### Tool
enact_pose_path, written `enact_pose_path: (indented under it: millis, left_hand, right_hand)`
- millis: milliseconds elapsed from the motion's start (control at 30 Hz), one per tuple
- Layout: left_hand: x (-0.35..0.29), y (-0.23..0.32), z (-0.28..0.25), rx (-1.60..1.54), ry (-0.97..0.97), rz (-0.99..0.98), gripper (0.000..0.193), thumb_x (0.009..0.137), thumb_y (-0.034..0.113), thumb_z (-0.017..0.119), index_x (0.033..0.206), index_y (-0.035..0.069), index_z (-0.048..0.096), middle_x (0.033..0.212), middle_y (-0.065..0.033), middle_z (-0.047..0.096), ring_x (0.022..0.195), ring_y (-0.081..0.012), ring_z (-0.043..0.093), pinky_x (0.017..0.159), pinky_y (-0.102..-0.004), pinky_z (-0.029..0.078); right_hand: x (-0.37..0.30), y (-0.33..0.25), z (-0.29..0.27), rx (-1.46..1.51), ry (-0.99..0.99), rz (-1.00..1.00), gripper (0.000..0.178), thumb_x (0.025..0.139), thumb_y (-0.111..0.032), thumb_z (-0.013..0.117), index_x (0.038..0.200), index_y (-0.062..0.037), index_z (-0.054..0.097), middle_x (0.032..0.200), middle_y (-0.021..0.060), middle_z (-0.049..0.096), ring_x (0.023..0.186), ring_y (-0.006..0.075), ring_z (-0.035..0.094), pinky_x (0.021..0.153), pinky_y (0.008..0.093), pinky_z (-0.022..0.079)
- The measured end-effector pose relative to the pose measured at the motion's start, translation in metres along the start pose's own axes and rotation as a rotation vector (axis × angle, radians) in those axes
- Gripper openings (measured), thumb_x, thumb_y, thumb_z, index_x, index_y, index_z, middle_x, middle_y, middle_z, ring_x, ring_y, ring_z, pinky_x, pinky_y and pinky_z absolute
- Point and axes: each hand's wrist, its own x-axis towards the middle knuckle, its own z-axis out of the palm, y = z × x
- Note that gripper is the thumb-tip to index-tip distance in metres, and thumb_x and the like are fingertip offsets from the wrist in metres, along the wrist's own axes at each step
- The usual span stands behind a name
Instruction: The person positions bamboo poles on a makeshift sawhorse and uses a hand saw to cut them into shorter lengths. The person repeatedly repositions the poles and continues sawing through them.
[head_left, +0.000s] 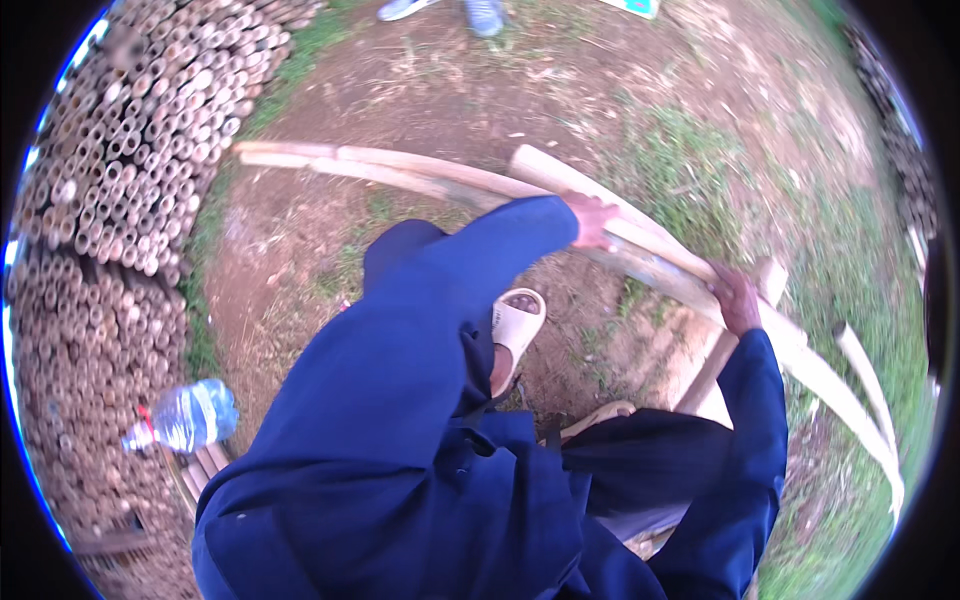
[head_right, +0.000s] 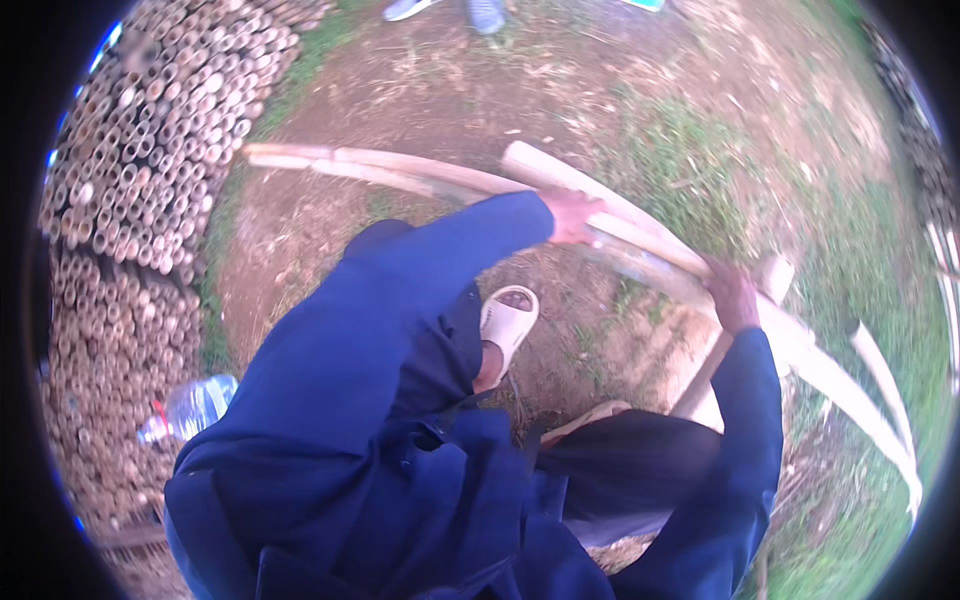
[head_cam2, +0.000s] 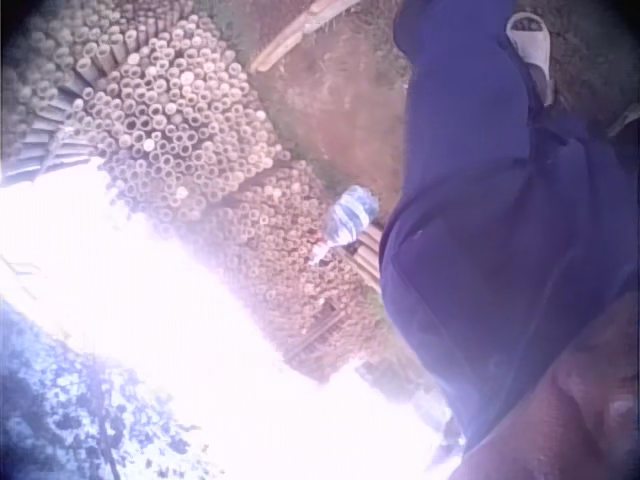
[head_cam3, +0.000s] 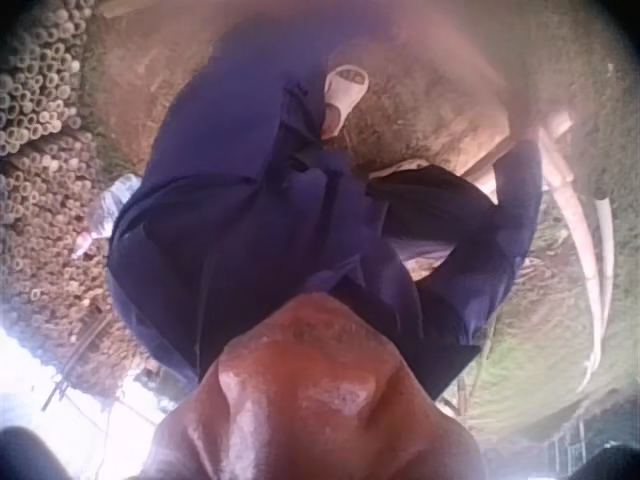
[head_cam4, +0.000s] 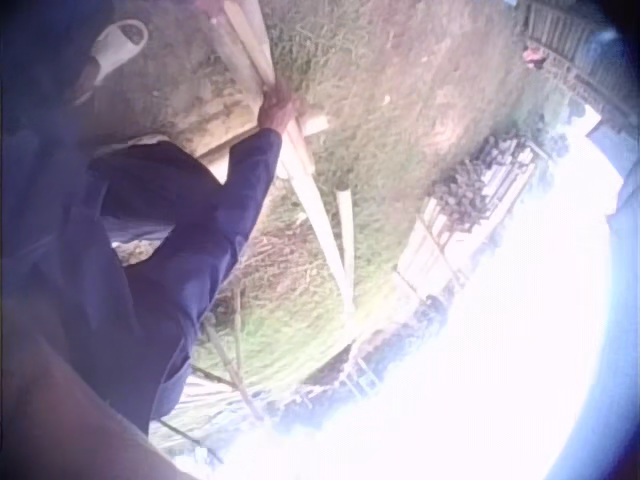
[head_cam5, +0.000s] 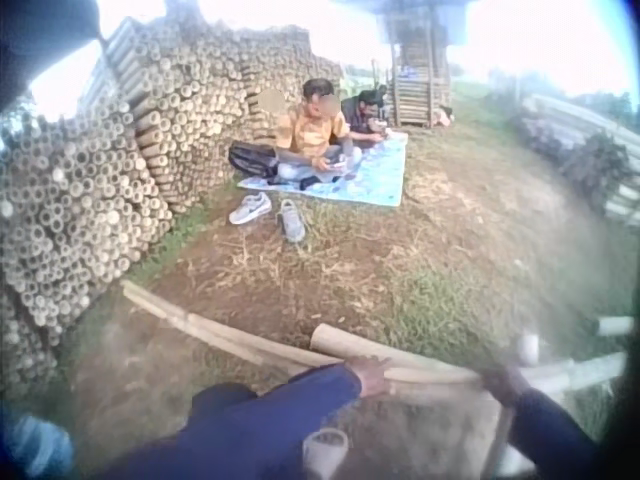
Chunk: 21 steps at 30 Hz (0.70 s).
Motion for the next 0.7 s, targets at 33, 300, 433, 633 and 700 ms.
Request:
enact_pose_path:
  millis: [33,300,433,633,700]
  left_hand:
    - [0.008,-0.004,0.0,-0.012,-0.012,0.074,0.081,0.09,0.067,0.066,0.146,0.011,0.048,0.133,-0.0235,0.063,0.123,-0.0431,0.063,0.106,-0.0526,0.049]
    - [0.053,0.07,-0.016,-0.023,-0.132,0.102,0.106,0.06,0.057,0.094,0.145,0.006,0.056,0.133,-0.0252,0.066,0.126,-0.0406,0.063,0.107,-0.0503,0.05]
    - [0.06,0.078,-0.024,0.017,-0.153,0.135,0.095,0.055,0.046,0.096,0.135,0.005,0.065,0.12,-0.0214,0.073,0.113,-0.0376,0.07,0.1,-0.0462,0.054]
    - [0.069,0.079,-0.01,-0.05,-0.225,0.13,0.078,0.058,0.04,0.094,0.123,0.003,0.071,0.11,-0.0226,0.075,0.103,-0.0371,0.073,0.094,-0.0442,0.056]
    - [0.069,0.078,-0.012,-0.042,-0.236,0.138,0.079,0.06,0.042,0.093,0.124,0.002,0.07,0.11,-0.0224,0.075,0.103,-0.0368,0.073,0.094,-0.0445,0.057]
  right_hand:
    - [0.001,0.013,0.007,-0.057,0.066,-0.053,0.05,0.097,-0.025,0.069,0.146,-0.0217,0.063,0.133,0.0212,0.067,0.125,0.044,0.058,0.111,0.0542,0.042]
    - [0.002,0.021,0.012,-0.077,0.06,0.025,0.049,0.095,-0.044,0.072,0.142,-0.0319,0.065,0.108,0.0129,0.067,0.109,0.0352,0.063,0.098,0.0566,0.042]
    - [0.007,-0.009,0.005,-0.102,-0.005,0.103,0.06,0.088,-0.051,0.078,0.143,-0.0343,0.064,0.119,0.0079,0.068,0.127,0.0315,0.057,0.112,0.0562,0.04]
    - [-0.019,-0.012,0.014,-0.401,-0.009,0.032,0.097,0.067,-0.054,0.093,0.151,-0.0348,0.05,0.131,0.0064,0.061,0.131,0.0286,0.053,0.109,0.0499,0.042]
    - [-0.017,-0.011,0.021,-0.539,0.021,0.041,0.098,0.068,-0.051,0.093,0.152,-0.0348,0.045,0.129,0.0061,0.059,0.127,0.0274,0.056,0.105,0.0471,0.045]
